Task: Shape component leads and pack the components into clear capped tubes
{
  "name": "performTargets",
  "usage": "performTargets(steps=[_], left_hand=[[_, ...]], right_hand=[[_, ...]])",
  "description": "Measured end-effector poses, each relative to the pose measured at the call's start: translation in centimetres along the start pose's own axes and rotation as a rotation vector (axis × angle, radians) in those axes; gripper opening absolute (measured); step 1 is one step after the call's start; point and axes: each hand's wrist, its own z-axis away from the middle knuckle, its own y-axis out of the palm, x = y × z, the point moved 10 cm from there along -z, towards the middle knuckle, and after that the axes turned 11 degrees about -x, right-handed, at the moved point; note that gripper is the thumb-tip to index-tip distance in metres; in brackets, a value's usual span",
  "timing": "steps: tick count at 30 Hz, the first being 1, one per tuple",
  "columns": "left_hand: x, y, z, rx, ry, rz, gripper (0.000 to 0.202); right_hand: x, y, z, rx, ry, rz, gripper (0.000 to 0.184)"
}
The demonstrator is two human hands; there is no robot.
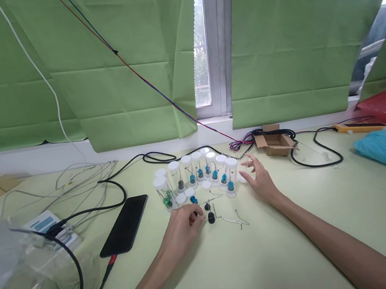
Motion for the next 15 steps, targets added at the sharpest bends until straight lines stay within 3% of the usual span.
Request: performTargets(steps=[9, 12, 15], left_hand=[[0.2, 0.8, 0.1, 0.03, -0.003, -0.018, 0.018], [-0.2, 0.3, 0.0, 0.012, 0.004, -0.024, 0.021], [-0.4, -0.5, -0.2, -0.024, 0.004, -0.014, 0.025]], right_hand=[[-0.5, 0.0, 0.0, -0.02, 0.014, -0.017, 0.053], [0.1, -1.3, -0.3, -0.096, 0.021, -0.008, 0.048], [1.8, -3.8, -0.5, -0.262, 0.014, -0.002, 0.043]])
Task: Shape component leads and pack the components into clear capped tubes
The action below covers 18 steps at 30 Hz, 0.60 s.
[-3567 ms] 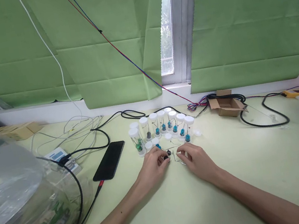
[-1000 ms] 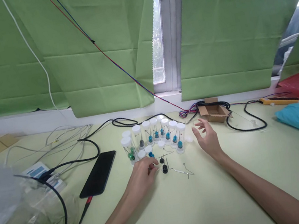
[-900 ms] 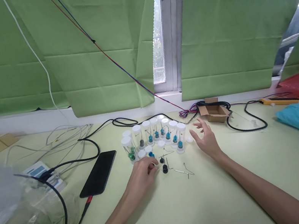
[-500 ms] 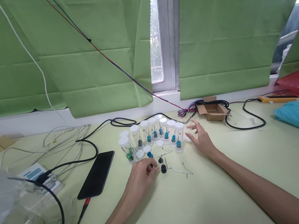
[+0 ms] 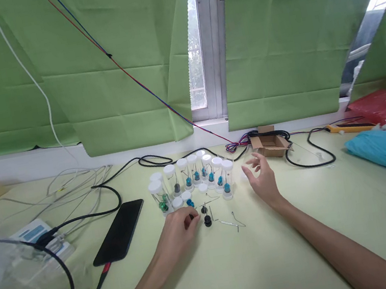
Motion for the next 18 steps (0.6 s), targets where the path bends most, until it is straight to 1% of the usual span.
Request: performTargets(steps=[2, 4, 6, 8, 10, 11, 13, 15, 18], left_hand=[[-0.1, -0.6, -0.2, -0.041, 0.003, -0.008, 0.026], [-0.2, -1.3, -0.3, -0.1, 0.009, -0.01, 0.024], [-0.4, -2.2, -0.3, -0.18, 0.018, 0.012, 0.023], [-0.8, -3.0, -0.2, -0.258, 0.034, 0.063, 0.023], [-1.5, -3.6, 0.0, -0.313, 0.055, 0.142, 0.024], [-1.8, -3.9, 0.2, -0.338, 0.065, 0.189, 0.024], [-2.4, -4.5, 0.6, -0.385, 0.098, 0.27, 0.022], [-3.1, -5.1, 1.1, -0.422, 0.164, 0.321, 0.02], [-4.1, -5.5, 1.8, -0.422, 0.298, 0.358, 0.023]], right_hand=[[1.6, -1.8, -0.3, -0.131, -0.011, -0.012, 0.041], [3.7, -2.9, -0.1, -0.216, -0.053, -0.05, 0.038], [5.7, -3.4, 0.7, -0.244, -0.1, -0.102, 0.037], [7.6, -3.1, 2.1, -0.216, -0.139, -0.158, 0.037], [9.4, -2.2, 3.9, -0.121, -0.18, -0.232, 0.038], [10.2, -1.5, 4.8, -0.047, -0.196, -0.27, 0.037], [11.6, -0.1, 6.8, 0.109, -0.232, -0.334, 0.043], [12.7, 1.1, 8.4, 0.254, -0.276, -0.382, 0.051], [13.5, 2.4, 9.9, 0.422, -0.314, -0.404, 0.05]])
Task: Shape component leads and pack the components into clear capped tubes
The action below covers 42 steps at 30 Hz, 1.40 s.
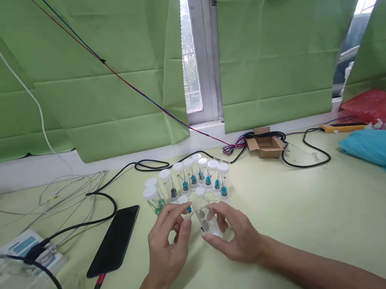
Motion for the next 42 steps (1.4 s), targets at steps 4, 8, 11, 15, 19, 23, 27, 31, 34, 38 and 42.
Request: performTargets(steps=[4, 8, 11, 15, 19, 23, 27, 31, 34, 38, 42], left_hand=[[-0.5, 0.7, 0.4, 0.086, 0.057, 0.051, 0.034], [-0.3, 1.6, 0.6, 0.121, -0.003, 0.038, 0.031], [-0.8, 1.7, 0.5, 0.106, 0.012, 0.05, 0.021], [-1.2, 0.6, 0.3, 0.049, 0.054, 0.072, 0.013], [-1.0, -0.9, -0.3, -0.067, 0.078, 0.07, 0.011], [-0.6, -1.5, -0.4, -0.145, 0.063, 0.062, 0.012], [0.4, -1.0, -0.2, -0.148, -0.023, 0.04, 0.014], [1.0, -0.7, 0.0, -0.149, -0.06, -0.028, 0.019], [1.1, -0.4, 0.0, -0.13, -0.055, -0.062, 0.02], [1.1, -0.4, 0.1, -0.12, -0.051, -0.077, 0.019], [1.1, -0.4, 0.1, -0.117, -0.047, -0.072, 0.019]], right_hand=[[-0.2, 1.5, 0.4, 0.139, 0.018, -0.024, 0.046], [-0.2, 2.2, 0.9, 0.187, 0.001, -0.033, 0.046], [-0.4, 2.5, 1.1, 0.202, -0.005, -0.058, 0.045], [-0.4, 1.7, 0.6, 0.137, -0.033, -0.081, 0.038], [-1.5, 0.1, -0.2, -0.002, 0.051, -0.051, 0.026], [-3.0, -0.9, -0.5, -0.08, 0.184, 0.017, 0.029], [-3.9, 0.1, -0.2, 0.014, 0.284, 0.02, 0.042], [-3.9, 1.3, 0.2, 0.117, 0.309, -0.015, 0.049], [-3.8, 1.9, 0.4, 0.171, 0.3, -0.03, 0.047], [-3.9, 2.1, 0.5, 0.185, 0.287, -0.031, 0.036], [-4.1, 2.2, 0.7, 0.185, 0.278, -0.03, 0.025]])
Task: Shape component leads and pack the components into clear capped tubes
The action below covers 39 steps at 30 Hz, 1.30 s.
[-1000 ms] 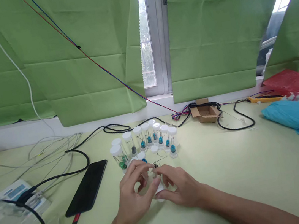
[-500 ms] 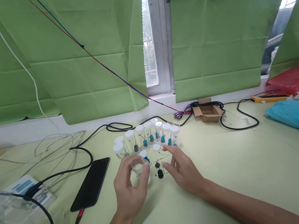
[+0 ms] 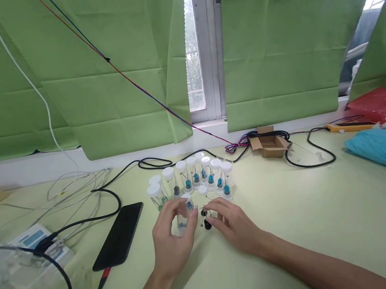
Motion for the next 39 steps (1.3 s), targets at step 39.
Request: performTargets(steps=[39], left_hand=[[0.4, 0.6, -0.2, 0.042, -0.011, -0.039, 0.017]], right_hand=[[0.5, -0.4, -0.2, -0.069, 0.056, -0.099, 0.017]])
